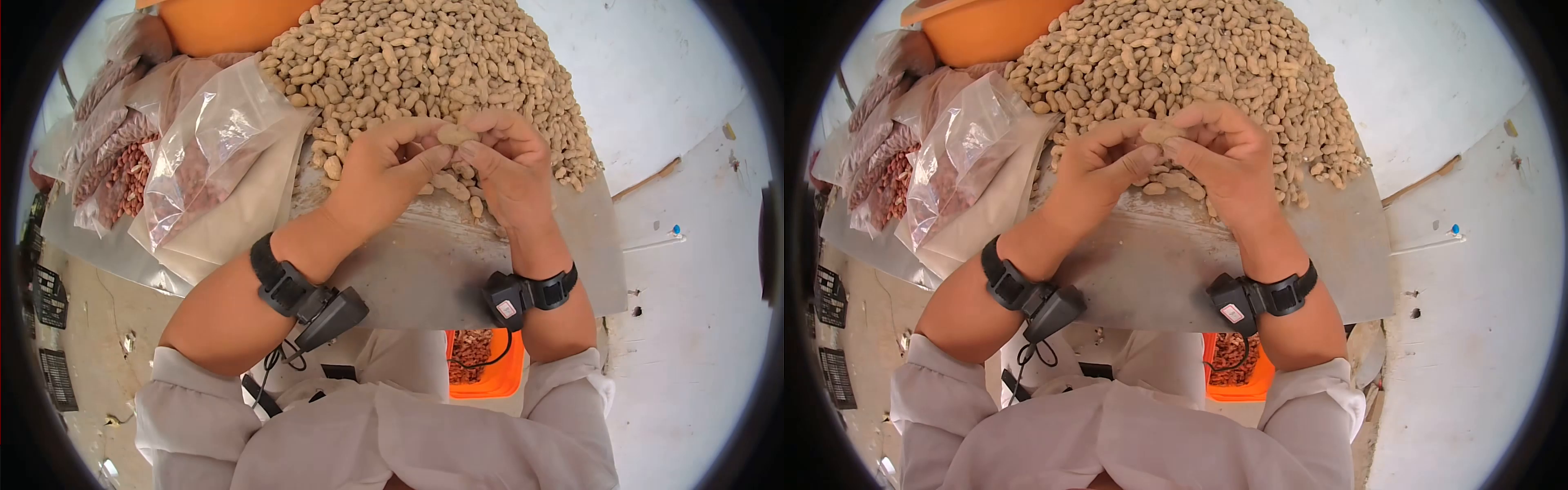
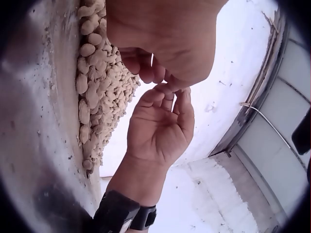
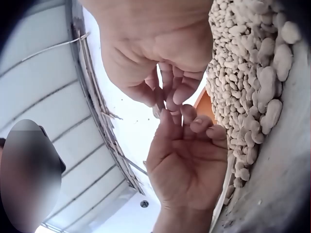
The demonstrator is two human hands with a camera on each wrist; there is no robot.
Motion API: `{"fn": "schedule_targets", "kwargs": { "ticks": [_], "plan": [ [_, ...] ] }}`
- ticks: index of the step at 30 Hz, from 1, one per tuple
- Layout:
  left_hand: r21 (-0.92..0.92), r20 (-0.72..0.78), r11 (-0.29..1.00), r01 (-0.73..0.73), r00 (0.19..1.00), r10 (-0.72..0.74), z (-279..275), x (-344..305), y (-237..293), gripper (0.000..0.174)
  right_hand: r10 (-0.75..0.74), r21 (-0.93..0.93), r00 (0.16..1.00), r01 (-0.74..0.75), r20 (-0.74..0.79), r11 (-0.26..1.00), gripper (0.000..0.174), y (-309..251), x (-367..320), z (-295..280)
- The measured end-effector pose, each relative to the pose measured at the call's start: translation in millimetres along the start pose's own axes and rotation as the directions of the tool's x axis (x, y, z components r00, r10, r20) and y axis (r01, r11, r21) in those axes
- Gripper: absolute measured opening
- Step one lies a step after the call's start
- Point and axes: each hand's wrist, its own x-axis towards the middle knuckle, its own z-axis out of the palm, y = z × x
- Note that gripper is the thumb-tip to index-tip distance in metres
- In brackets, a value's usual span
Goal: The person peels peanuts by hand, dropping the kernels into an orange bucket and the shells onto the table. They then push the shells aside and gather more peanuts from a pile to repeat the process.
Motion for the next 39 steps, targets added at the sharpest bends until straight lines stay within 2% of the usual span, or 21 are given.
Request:
{"fn": "schedule_targets", "kwargs": {
  "ticks": [4, 7, 10, 13, 16, 19, 22, 25, 28, 31, 34, 37, 39],
  "plan": [
    [0.022, -0.019, 0.998, 0.057, 0.998, -0.056, 3, -4, 10, 0.025, -0.054, -0.072, 0.998, 0.053, -0.014, 0.996, 0.014, -1, -4, -1],
    [-0.027, 0.000, 0.998, 0.051, 0.999, -0.051, -5, 0, 1, 0.024, -0.090, -0.172, 0.996, 0.093, 0.026, 0.981, 0.013, 4, -3, -6],
    [-0.127, -0.085, 0.988, 0.088, 0.991, -0.099, -2, 1, -3, 0.024, -0.078, -0.246, 0.995, 0.092, 0.064, 0.965, 0.012, 3, -3, -7],
    [-0.098, -0.090, 0.991, 0.089, 0.991, -0.098, -3, 1, -4, 0.023, -0.001, -0.140, 1.000, 0.003, 0.014, 0.990, 0.013, -5, -5, -1],
    [-0.099, -0.041, 0.991, 0.092, 0.994, -0.097, -4, 1, -5, 0.021, -0.010, -0.091, 1.000, 0.009, -0.011, 0.996, 0.014, 3, -5, -2],
    [-0.098, 0.044, 0.988, 0.121, 0.992, -0.117, -6, 1, -6, 0.020, 0.016, -0.186, 0.998, -0.026, -0.057, 0.982, 0.015, 5, -7, 2],
    [-0.135, 0.050, 0.981, 0.141, 0.990, -0.135, -4, 0, -6, 0.020, -0.041, -0.246, 0.999, 0.031, -0.033, 0.969, 0.016, 7, -7, 2],
    [-0.070, 0.044, 0.992, 0.107, 0.994, -0.104, -7, 2, -9, 0.024, -0.056, -0.220, 0.998, 0.056, 0.007, 0.974, 0.015, 16, -6, -3],
    [-0.076, -0.140, 0.992, 0.103, 0.984, -0.113, 1, 1, -2, 0.032, 0.007, -0.210, 1.000, -0.003, 0.019, 0.978, 0.015, 17, -6, -4],
    [-0.119, -0.009, 0.984, 0.133, 0.991, -0.135, -4, 1, -4, 0.041, 0.046, -0.153, 0.999, -0.046, -0.001, 0.987, 0.016, 8, -9, 4],
    [-0.110, 0.108, 0.980, 0.169, 0.982, -0.157, -1, 0, 2, 0.045, 0.065, -0.277, 0.997, -0.053, 0.033, 0.959, 0.015, 13, -6, -1],
    [-0.059, 0.105, 0.988, 0.146, 0.985, -0.139, 7, -3, 3, 0.045, 0.133, -0.134, 0.988, -0.122, 0.076, 0.983, 0.010, 15, -7, 1],
    [-0.046, 0.076, 0.987, 0.157, 0.985, -0.153, 8, -3, -2, 0.044, 0.154, -0.183, 0.986, -0.140, 0.067, 0.973, 0.010, 17, -8, 3]
  ]
}}
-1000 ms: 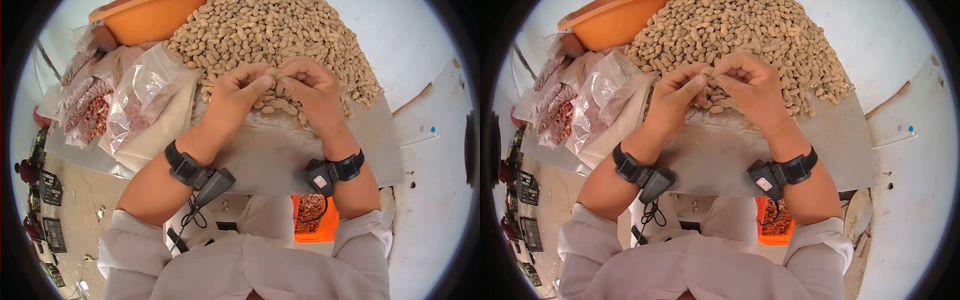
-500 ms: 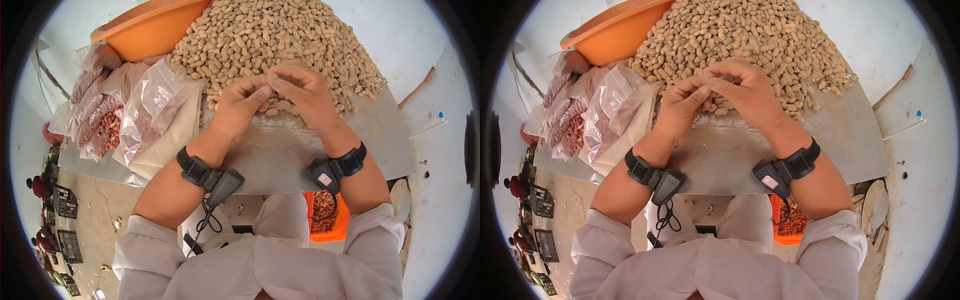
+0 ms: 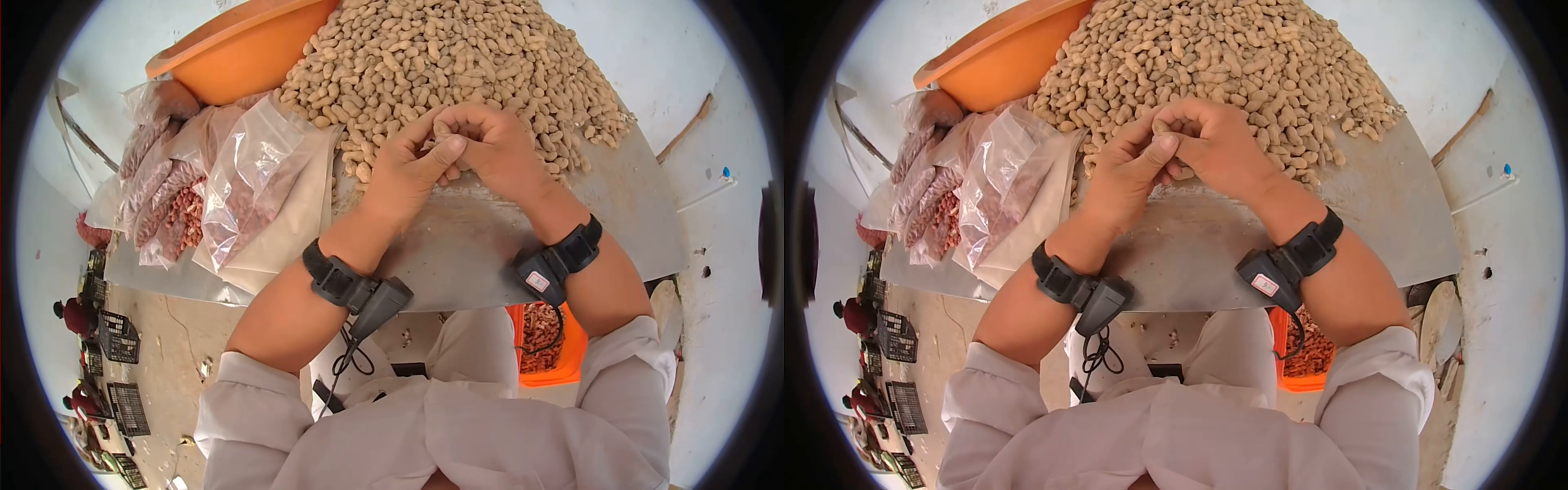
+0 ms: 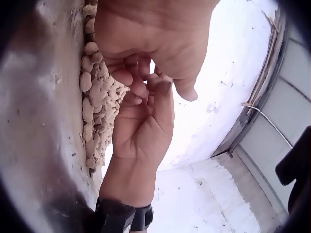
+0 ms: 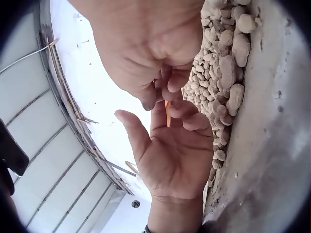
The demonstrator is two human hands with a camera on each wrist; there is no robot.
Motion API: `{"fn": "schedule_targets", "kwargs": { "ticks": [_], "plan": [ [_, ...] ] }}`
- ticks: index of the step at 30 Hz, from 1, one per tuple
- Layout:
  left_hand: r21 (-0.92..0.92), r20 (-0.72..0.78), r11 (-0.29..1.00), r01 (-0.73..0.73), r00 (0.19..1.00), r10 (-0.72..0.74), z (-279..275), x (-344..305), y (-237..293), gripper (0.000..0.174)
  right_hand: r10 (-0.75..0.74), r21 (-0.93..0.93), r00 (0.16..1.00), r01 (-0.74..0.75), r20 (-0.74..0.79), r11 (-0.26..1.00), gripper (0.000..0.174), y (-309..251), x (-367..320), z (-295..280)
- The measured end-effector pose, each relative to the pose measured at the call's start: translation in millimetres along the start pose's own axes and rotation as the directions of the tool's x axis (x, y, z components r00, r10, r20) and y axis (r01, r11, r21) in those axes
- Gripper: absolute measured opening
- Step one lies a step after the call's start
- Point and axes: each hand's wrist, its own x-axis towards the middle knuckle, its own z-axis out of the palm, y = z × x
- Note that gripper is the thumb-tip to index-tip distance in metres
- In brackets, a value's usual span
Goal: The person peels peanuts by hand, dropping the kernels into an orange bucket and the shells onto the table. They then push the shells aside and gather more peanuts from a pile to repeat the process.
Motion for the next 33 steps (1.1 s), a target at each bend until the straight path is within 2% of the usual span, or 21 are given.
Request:
{"fn": "schedule_targets", "kwargs": {
  "ticks": [4, 7, 19, 22, 25, 28, 31, 33],
  "plan": [
    [-0.090, -0.039, 0.995, 0.035, 0.999, -0.038, 0, 3, -10, 0.041, -0.027, -0.102, 0.999, 0.024, -0.029, 0.995, 0.011, 6, 0, 1],
    [-0.165, -0.037, 0.986, 0.039, 0.998, -0.046, -2, 5, -15, 0.040, -0.028, -0.105, 0.999, 0.025, -0.032, 0.994, 0.012, 7, 1, 3],
    [-0.177, -0.096, 0.982, 0.059, 0.992, -0.077, 3, 2, -11, 0.033, -0.020, -0.024, 0.999, 0.019, -0.048, 1.000, 0.011, 13, 0, 3],
    [-0.199, -0.095, 0.978, 0.060, 0.992, -0.081, 3, 4, -11, 0.032, -0.012, -0.001, 0.999, 0.012, -0.036, 1.000, 0.012, 10, -1, 1],
    [-0.287, -0.110, 0.956, 0.053, 0.990, -0.088, 3, 5, -10, 0.031, 0.016, 0.020, 0.996, -0.014, -0.085, 1.000, 0.018, 4, -1, 1],
    [-0.263, -0.174, 0.964, 0.030, 0.982, -0.078, -3, 8, -11, 0.028, -0.058, -0.133, 0.992, 0.043, -0.112, 0.990, 0.023, 8, 2, -3],
    [-0.185, -0.174, 0.982, 0.045, 0.982, -0.078, -6, 9, -9, 0.021, -0.035, -0.026, 0.996, 0.033, -0.084, 0.999, 0.024, 4, 1, 2],
    [-0.104, -0.134, 0.994, 0.035, 0.990, -0.049, -9, 9, -5, 0.018, -0.035, -0.058, 0.998, 0.032, -0.054, 0.998, 0.025, 4, 1, 1]
  ]
}}
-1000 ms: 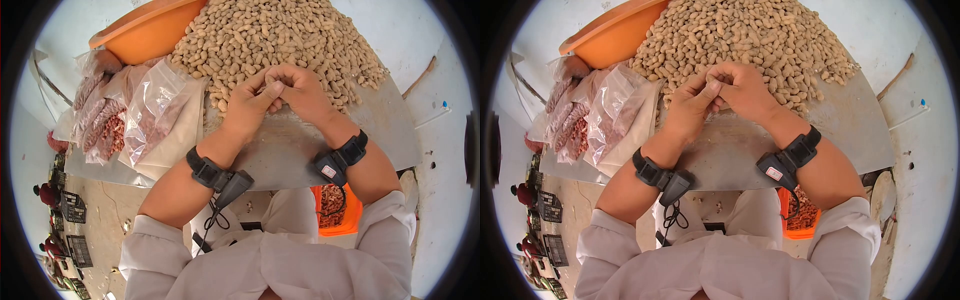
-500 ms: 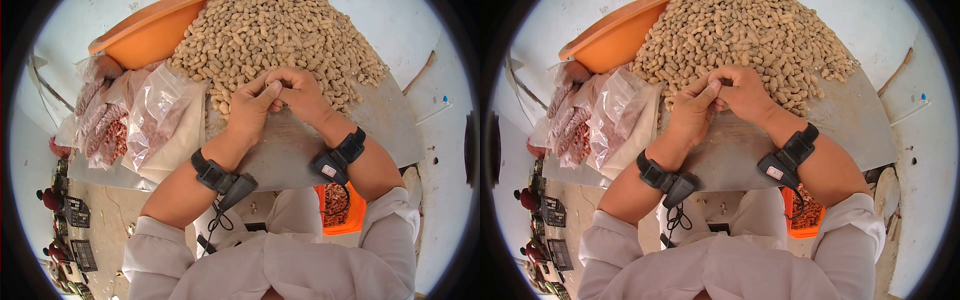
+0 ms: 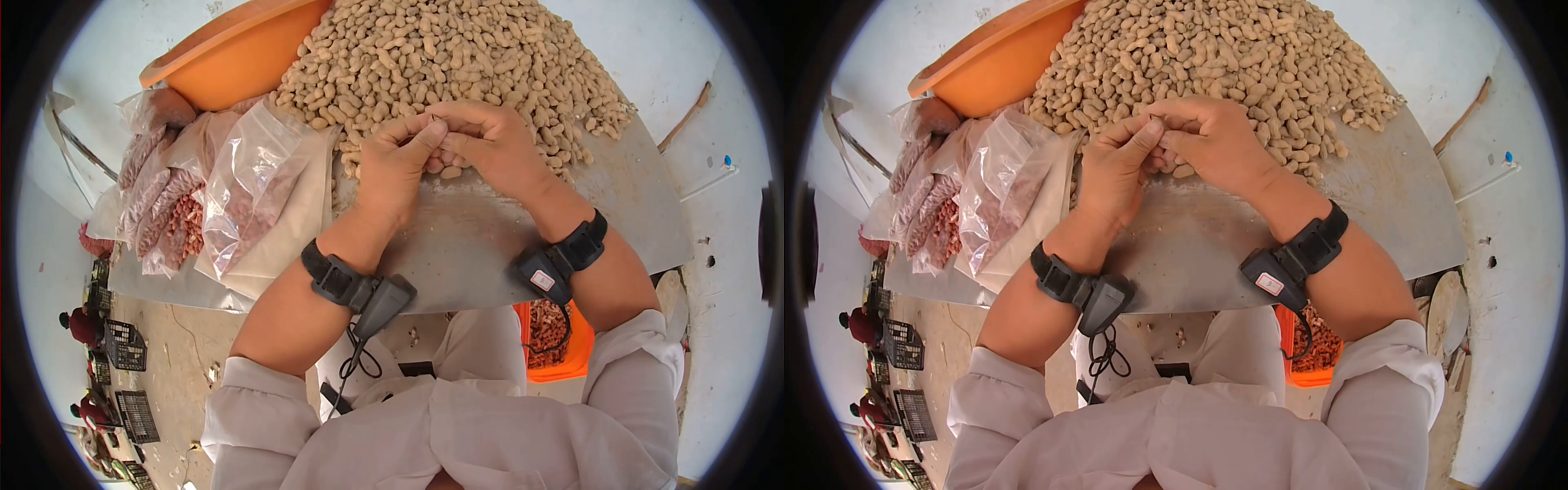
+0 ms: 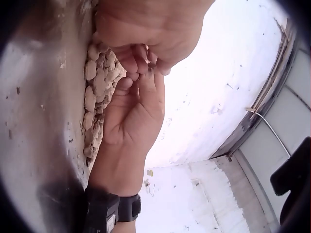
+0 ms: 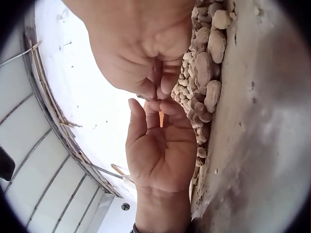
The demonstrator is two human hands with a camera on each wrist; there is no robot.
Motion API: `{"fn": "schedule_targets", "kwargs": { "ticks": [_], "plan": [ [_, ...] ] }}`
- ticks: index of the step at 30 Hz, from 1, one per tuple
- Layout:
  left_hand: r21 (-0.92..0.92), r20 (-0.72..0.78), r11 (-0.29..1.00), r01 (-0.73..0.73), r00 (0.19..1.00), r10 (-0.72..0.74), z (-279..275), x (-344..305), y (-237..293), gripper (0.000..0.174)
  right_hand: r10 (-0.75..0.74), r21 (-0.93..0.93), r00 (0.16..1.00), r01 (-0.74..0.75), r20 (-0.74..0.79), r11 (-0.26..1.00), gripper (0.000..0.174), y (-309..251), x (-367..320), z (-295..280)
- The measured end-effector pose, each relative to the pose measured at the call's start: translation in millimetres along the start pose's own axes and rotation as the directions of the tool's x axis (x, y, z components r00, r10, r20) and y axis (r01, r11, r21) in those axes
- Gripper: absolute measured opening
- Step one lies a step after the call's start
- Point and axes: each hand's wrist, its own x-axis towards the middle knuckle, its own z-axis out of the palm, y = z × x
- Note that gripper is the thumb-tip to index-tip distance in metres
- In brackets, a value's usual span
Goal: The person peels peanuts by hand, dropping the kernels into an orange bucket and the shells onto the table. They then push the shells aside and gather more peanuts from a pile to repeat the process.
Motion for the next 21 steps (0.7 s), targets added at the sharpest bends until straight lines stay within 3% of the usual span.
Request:
{"fn": "schedule_targets", "kwargs": {
  "ticks": [7, 10, 13, 16, 21],
  "plan": [
    [-0.035, 0.019, 0.998, -0.046, 0.999, 0.046, -5, 2, -7, 0.017, 0.170, 0.162, 0.986, -0.168, 0.004, 0.972, 0.025, -1, -1, 2],
    [-0.063, 0.050, 0.997, -0.034, 0.998, 0.037, -6, 2, -7, 0.017, 0.193, 0.350, 0.981, -0.180, -0.003, 0.919, 0.025, 6, -1, 4],
    [-0.081, -0.029, 0.997, -0.014, 1.000, 0.011, -1, 1, -6, 0.017, 0.216, 0.489, 0.976, -0.170, -0.039, 0.856, 0.024, 10, 0, 3],
    [-0.173, -0.076, 0.985, -0.004, 0.997, -0.009, 0, 4, -10, 0.015, 0.194, 0.519, 0.980, -0.142, -0.046, 0.843, 0.024, 7, -2, 3],
    [-0.158, -0.082, 0.987, -0.005, 0.997, -0.008, -3, 6, -11, 0.014, 0.203, 0.539, 0.976, -0.130, -0.078, 0.832, 0.026, 10, 0, 4]
  ]
}}
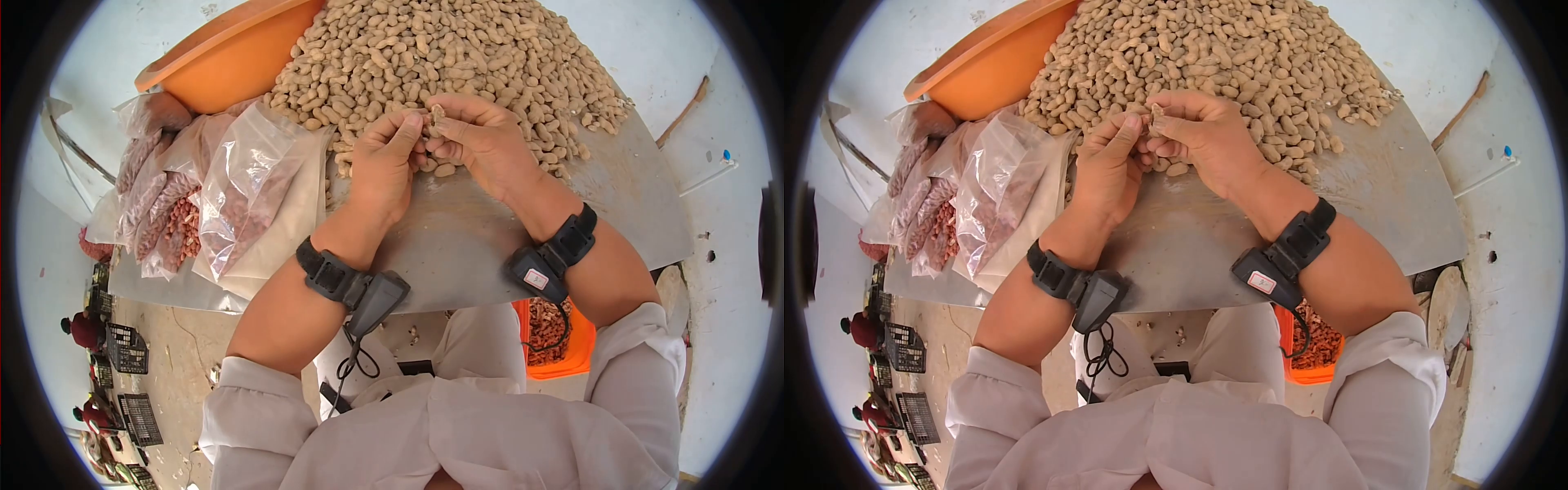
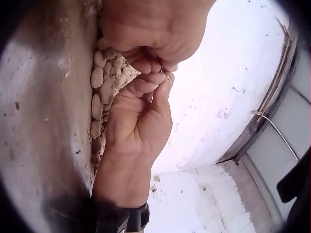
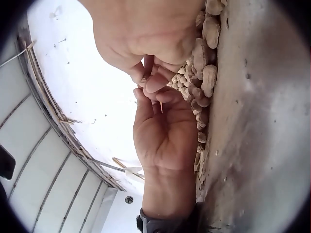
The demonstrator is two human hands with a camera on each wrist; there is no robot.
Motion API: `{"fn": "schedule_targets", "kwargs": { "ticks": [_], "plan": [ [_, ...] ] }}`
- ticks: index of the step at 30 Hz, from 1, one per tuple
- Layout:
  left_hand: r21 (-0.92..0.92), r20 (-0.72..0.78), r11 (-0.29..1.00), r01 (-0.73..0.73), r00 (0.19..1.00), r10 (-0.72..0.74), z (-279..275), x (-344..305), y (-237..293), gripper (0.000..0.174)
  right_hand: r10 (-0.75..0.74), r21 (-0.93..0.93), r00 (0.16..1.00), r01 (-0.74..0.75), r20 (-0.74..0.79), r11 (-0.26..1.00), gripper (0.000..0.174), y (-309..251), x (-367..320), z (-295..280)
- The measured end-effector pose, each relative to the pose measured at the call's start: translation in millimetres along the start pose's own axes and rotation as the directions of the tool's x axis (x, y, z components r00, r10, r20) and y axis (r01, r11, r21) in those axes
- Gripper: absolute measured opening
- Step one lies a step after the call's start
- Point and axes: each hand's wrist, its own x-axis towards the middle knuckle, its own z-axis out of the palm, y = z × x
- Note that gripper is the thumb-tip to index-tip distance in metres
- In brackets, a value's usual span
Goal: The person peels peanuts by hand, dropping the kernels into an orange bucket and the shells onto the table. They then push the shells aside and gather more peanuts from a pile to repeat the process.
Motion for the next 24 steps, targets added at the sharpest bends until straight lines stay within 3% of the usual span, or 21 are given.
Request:
{"fn": "schedule_targets", "kwargs": {
  "ticks": [9, 14, 16, 19, 24],
  "plan": [
    [-0.080, 0.066, 0.976, 0.203, 0.978, -0.198, 4, -5, 11, 0.018, -0.120, -0.255, 0.992, 0.125, 0.037, 0.959, 0.027, -1, 2, -5],
    [-0.253, 0.019, 0.913, 0.320, 0.945, -0.326, -1, -2, 9, 0.026, -0.240, -0.524, 0.966, 0.256, 0.101, 0.812, 0.021, -4, 0, -4],
    [-0.313, 0.057, 0.874, 0.372, 0.926, -0.374, -2, -2, 9, 0.028, -0.291, -0.478, 0.947, 0.321, 0.138, 0.818, 0.020, 1, 2, -4],
    [-0.339, 0.166, 0.844, 0.416, 0.909, -0.382, -4, -1, 9, 0.030, -0.239, -0.625, 0.946, 0.324, 0.219, 0.710, 0.016, -6, -1, -4],
    [-0.326, 0.156, 0.840, 0.433, 0.901, -0.404, -5, -1, 7, 0.029, -0.295, -0.658, 0.936, 0.347, 0.193, 0.669, 0.016, -4, 1, -5]
  ]
}}
